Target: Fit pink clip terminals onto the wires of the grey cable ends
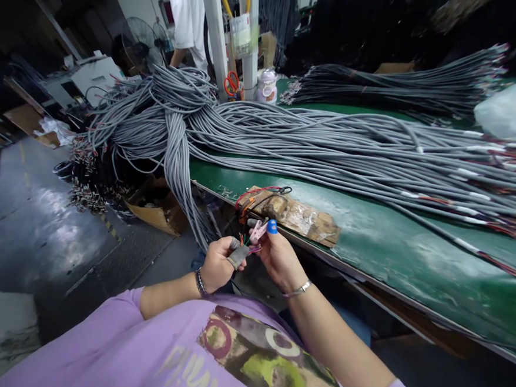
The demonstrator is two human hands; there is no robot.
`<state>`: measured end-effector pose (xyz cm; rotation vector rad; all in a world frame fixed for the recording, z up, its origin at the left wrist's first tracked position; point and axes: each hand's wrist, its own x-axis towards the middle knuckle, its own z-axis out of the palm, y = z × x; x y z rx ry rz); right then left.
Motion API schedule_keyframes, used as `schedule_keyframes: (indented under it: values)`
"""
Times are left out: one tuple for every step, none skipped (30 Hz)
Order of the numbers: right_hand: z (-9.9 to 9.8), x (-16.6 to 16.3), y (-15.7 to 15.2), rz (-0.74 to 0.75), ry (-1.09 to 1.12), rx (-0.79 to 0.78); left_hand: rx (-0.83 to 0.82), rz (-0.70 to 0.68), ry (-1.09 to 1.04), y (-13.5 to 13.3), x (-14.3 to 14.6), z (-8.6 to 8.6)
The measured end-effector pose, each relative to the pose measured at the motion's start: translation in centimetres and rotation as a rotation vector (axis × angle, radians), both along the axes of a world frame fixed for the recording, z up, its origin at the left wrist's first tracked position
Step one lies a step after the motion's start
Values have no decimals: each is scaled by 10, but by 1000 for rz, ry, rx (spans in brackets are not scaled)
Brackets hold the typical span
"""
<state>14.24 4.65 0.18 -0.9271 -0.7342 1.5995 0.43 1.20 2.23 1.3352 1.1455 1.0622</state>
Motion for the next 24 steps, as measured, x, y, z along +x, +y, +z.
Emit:
schedule_keyframes:
  values:
    - [-1,-1,2,-5,35,-27,24,-7,30,0,-1,-1]
    - [-2,-2,4,-22,56,-41,47,-11,62,0,-1,-3]
    - [-2,-2,6,-43,75,-48,66,-11,93,1,-1,-3]
    - [-3,-3,7,-61,97,-54,79,-9,120,1,-1,-4]
    - [-4,-4,8,-72,114,-58,88,-5,143,2,-1,-4]
    - [-4,-5,8,-77,120,-60,94,-3,162,3,-2,-5]
    - [-4,-5,8,-79,121,-61,99,-2,178,4,-2,-6]
    - [-4,-6,8,-77,119,-65,107,-4,192,5,-2,-6]
    - [-3,-7,7,-70,119,-69,119,-8,202,5,-2,-7]
    - [-2,-7,5,-65,121,-72,135,-12,208,6,-2,-8]
    - [-1,-7,4,-61,123,-72,151,-15,211,6,-2,-9]
    - [0,-7,2,-57,123,-69,162,-18,214,6,-2,-10]
    - [1,-6,1,-50,117,-64,166,-18,219,6,-3,-10]
    - [1,-4,-1,-37,106,-59,165,-17,224,6,-4,-10]
    - [1,-2,-2,-17,93,-54,161,-16,229,5,-4,-10]
    - [0,1,-3,12,83,-52,155,-16,231,4,-5,-10]
    - [0,4,-5,49,77,-51,151,-18,230,3,-6,-9]
    - [-1,8,-6,89,74,-52,147,-21,224,2,-7,-9]
    - [-2,11,-8,134,69,-52,144,-24,218,0,-8,-9]
    - [-2,13,-10,174,59,-50,141,-27,213,-1,-9,-10]
    - [-2,15,-12,209,37,-43,142,-29,213,-2,-10,-10]
    - [-2,16,-14,231,-2,-29,148,-30,215,-3,-11,-11]
    - [-1,17,-16,239,-60,-5,157,-32,221,-4,-11,-13]
    - [1,17,-18,237,-131,29,166,-38,228,-4,-11,-15]
